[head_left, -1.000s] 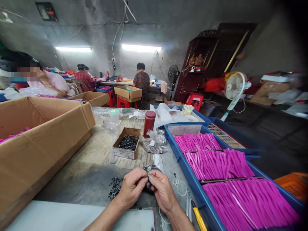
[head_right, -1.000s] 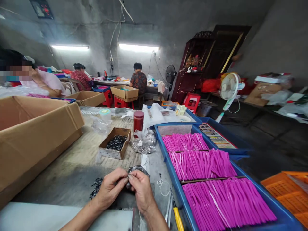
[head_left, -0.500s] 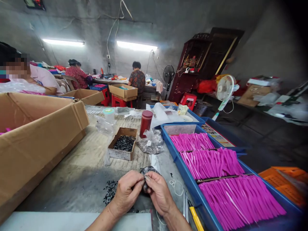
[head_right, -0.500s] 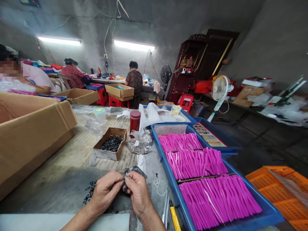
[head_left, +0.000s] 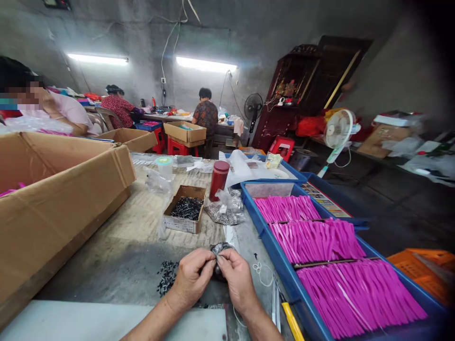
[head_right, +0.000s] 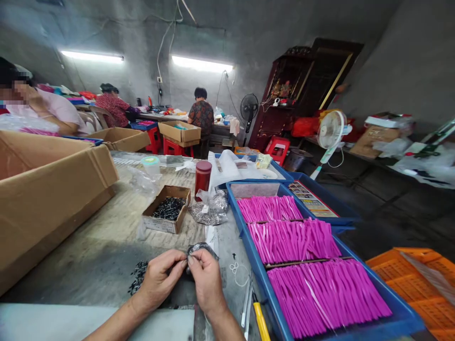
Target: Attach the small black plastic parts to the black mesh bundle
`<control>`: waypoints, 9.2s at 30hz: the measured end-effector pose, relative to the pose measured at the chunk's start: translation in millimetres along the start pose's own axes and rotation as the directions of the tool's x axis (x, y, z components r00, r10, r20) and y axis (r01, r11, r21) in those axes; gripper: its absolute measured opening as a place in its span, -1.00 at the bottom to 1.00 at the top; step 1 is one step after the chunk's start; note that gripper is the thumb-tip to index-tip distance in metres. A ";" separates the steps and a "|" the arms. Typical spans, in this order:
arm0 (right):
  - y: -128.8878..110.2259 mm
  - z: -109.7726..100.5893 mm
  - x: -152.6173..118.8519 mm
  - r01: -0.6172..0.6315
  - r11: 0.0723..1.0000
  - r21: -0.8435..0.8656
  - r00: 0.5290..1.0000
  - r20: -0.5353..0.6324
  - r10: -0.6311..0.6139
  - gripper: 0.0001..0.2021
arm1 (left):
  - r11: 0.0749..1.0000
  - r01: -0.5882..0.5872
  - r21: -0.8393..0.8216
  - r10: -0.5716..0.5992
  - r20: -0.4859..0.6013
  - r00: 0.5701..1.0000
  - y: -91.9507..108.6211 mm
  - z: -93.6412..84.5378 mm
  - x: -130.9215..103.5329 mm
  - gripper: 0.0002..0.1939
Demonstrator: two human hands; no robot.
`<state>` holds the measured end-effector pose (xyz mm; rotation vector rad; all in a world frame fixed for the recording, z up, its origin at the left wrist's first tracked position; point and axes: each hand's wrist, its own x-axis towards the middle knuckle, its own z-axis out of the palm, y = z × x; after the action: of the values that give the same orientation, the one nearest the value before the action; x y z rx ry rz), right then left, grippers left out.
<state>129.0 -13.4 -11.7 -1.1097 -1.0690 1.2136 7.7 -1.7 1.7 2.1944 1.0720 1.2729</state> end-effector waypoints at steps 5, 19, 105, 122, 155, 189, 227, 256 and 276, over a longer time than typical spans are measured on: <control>2.4 -2.8 -2.3 0.134 0.955 -0.264 0.989 -0.021 -0.145 -0.83 | 0.999 0.015 0.033 -0.017 0.055 0.998 -2.0 -0.2 -0.5 -0.84; -16.9 -34.7 7.3 0.272 0.720 -0.638 0.949 0.054 -0.311 -0.82 | 0.987 0.156 0.031 -0.159 0.148 0.976 -5.5 -0.3 2.9 -0.85; -13.1 -15.8 0.0 0.030 0.999 -0.045 0.988 0.153 -0.023 -0.91 | 0.761 0.430 -0.486 -0.329 0.283 0.901 -8.3 2.3 5.0 -0.82; -11.2 -16.4 1.6 -0.056 0.993 0.103 0.976 0.213 0.033 -0.82 | 0.905 0.296 -0.305 -0.219 0.262 0.940 -5.5 1.7 1.4 -0.84; -8.1 -19.8 6.6 -0.044 0.999 -0.005 0.998 -0.053 0.043 -0.75 | 0.817 0.272 0.509 -0.450 0.268 0.852 -29.7 -92.0 30.5 -0.83; -17.4 -18.6 4.2 -0.059 0.998 -0.028 0.996 -0.068 0.057 -0.74 | 0.816 0.154 0.558 -0.472 0.489 0.733 -31.7 -74.6 15.8 -0.85; -11.9 -23.2 4.2 -0.107 0.989 -0.100 0.972 0.199 0.125 -0.72 | 0.866 0.411 -0.285 -0.397 0.107 0.911 8.2 13.7 0.2 -0.96; -14.4 -31.6 9.6 0.309 0.452 -0.837 0.951 0.274 -0.142 -0.81 | 0.922 0.365 -0.133 -0.343 0.161 0.926 -1.5 6.3 5.0 -0.83; -8.5 -26.8 7.4 0.243 0.176 -0.954 0.969 0.246 -0.003 -0.82 | 0.917 0.377 -0.129 -0.351 0.184 0.918 -1.1 8.9 4.2 -0.83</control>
<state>157.1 -7.8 -7.1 -1.8293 -2.2242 0.2987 16.1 2.7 -1.2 1.8299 1.1992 0.9668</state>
